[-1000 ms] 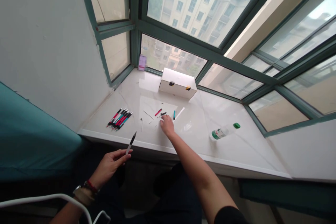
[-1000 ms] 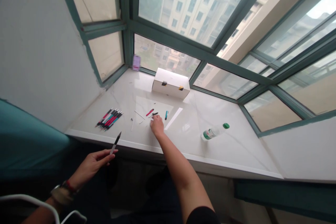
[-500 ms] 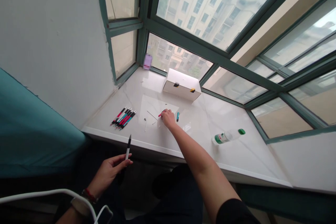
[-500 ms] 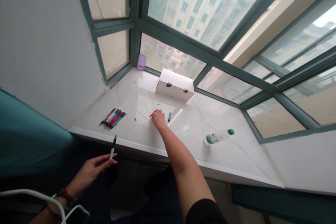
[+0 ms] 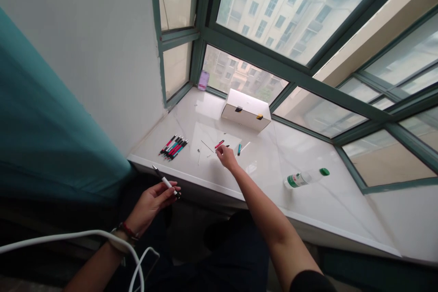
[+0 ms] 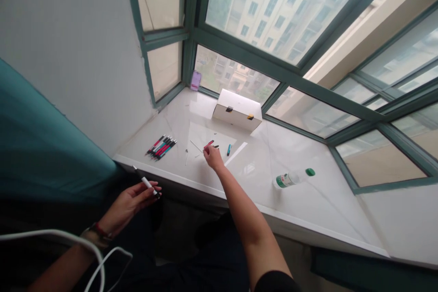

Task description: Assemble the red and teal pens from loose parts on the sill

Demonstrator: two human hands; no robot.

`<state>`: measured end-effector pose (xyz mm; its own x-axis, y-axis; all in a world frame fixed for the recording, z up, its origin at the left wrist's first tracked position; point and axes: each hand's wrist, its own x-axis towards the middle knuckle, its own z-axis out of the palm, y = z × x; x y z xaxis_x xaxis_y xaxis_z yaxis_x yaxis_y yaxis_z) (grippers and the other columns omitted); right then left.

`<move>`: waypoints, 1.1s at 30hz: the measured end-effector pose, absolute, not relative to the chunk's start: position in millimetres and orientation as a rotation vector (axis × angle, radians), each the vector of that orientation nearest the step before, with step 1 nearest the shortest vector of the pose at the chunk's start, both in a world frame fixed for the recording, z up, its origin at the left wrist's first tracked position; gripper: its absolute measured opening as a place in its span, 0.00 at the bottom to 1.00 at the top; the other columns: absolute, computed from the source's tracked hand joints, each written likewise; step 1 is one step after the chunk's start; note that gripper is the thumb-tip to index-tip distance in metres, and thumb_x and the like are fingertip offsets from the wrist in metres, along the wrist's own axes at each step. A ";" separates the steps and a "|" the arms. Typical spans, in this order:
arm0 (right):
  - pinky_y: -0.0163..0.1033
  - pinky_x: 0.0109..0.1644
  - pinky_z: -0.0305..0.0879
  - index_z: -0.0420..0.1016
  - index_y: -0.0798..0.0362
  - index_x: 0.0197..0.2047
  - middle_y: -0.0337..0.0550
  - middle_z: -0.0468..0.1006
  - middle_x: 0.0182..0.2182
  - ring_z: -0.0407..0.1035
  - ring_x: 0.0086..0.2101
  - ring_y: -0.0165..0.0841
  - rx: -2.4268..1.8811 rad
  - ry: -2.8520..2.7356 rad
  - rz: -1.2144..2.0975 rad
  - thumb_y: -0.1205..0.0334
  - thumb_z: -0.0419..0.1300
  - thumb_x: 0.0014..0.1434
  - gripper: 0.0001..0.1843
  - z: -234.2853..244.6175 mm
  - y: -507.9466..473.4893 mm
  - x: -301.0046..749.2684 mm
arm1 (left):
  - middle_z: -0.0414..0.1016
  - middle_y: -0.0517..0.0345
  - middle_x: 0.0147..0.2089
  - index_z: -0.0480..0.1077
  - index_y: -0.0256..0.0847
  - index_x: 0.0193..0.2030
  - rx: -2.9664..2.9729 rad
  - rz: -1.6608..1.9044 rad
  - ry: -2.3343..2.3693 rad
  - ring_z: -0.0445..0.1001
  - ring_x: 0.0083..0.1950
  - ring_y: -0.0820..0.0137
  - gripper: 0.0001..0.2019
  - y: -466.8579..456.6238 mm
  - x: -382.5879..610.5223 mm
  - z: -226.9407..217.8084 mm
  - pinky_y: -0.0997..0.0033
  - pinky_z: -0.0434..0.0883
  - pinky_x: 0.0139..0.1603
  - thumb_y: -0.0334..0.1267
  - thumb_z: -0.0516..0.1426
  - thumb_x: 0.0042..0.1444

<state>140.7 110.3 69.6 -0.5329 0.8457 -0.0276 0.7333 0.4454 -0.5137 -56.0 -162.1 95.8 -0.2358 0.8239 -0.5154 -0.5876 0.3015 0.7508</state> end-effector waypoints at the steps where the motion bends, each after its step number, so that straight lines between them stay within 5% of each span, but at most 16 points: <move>1: 0.38 0.45 0.65 0.76 0.55 0.40 0.44 0.80 0.34 0.72 0.36 0.34 -1.330 -2.336 0.843 0.63 0.57 0.62 0.08 69.8 93.1 145.8 | 0.82 0.46 0.46 0.76 0.35 0.47 0.245 1.360 1.205 0.80 0.43 0.65 0.22 -162.3 -53.3 98.5 0.67 0.77 0.47 0.41 0.70 0.46; 8: 0.42 0.42 0.73 0.80 0.52 0.38 0.45 0.82 0.34 0.77 0.36 0.37 -1.029 -1.640 1.547 0.53 0.64 0.57 0.11 91.1 -71.8 178.3 | 0.81 0.49 0.49 0.72 0.38 0.44 0.199 1.413 1.102 0.80 0.48 0.65 0.16 -163.0 -20.7 114.6 0.64 0.77 0.51 0.37 0.68 0.49; 17: 0.42 0.43 0.73 0.83 0.48 0.38 0.43 0.82 0.35 0.76 0.36 0.37 -0.922 -1.548 1.373 0.58 0.64 0.59 0.07 141.1 -120.9 203.3 | 0.80 0.51 0.51 0.71 0.40 0.46 0.359 1.302 1.100 0.79 0.52 0.62 0.16 -173.1 25.2 146.2 0.59 0.75 0.55 0.39 0.67 0.52; 33: 0.37 0.38 0.72 0.83 0.50 0.38 0.42 0.82 0.33 0.76 0.32 0.34 -0.903 -1.647 1.333 0.58 0.66 0.58 0.07 141.2 -130.1 213.9 | 0.80 0.48 0.51 0.68 0.40 0.46 0.402 1.338 1.152 0.78 0.53 0.60 0.18 -189.4 45.0 156.6 0.56 0.74 0.57 0.40 0.67 0.51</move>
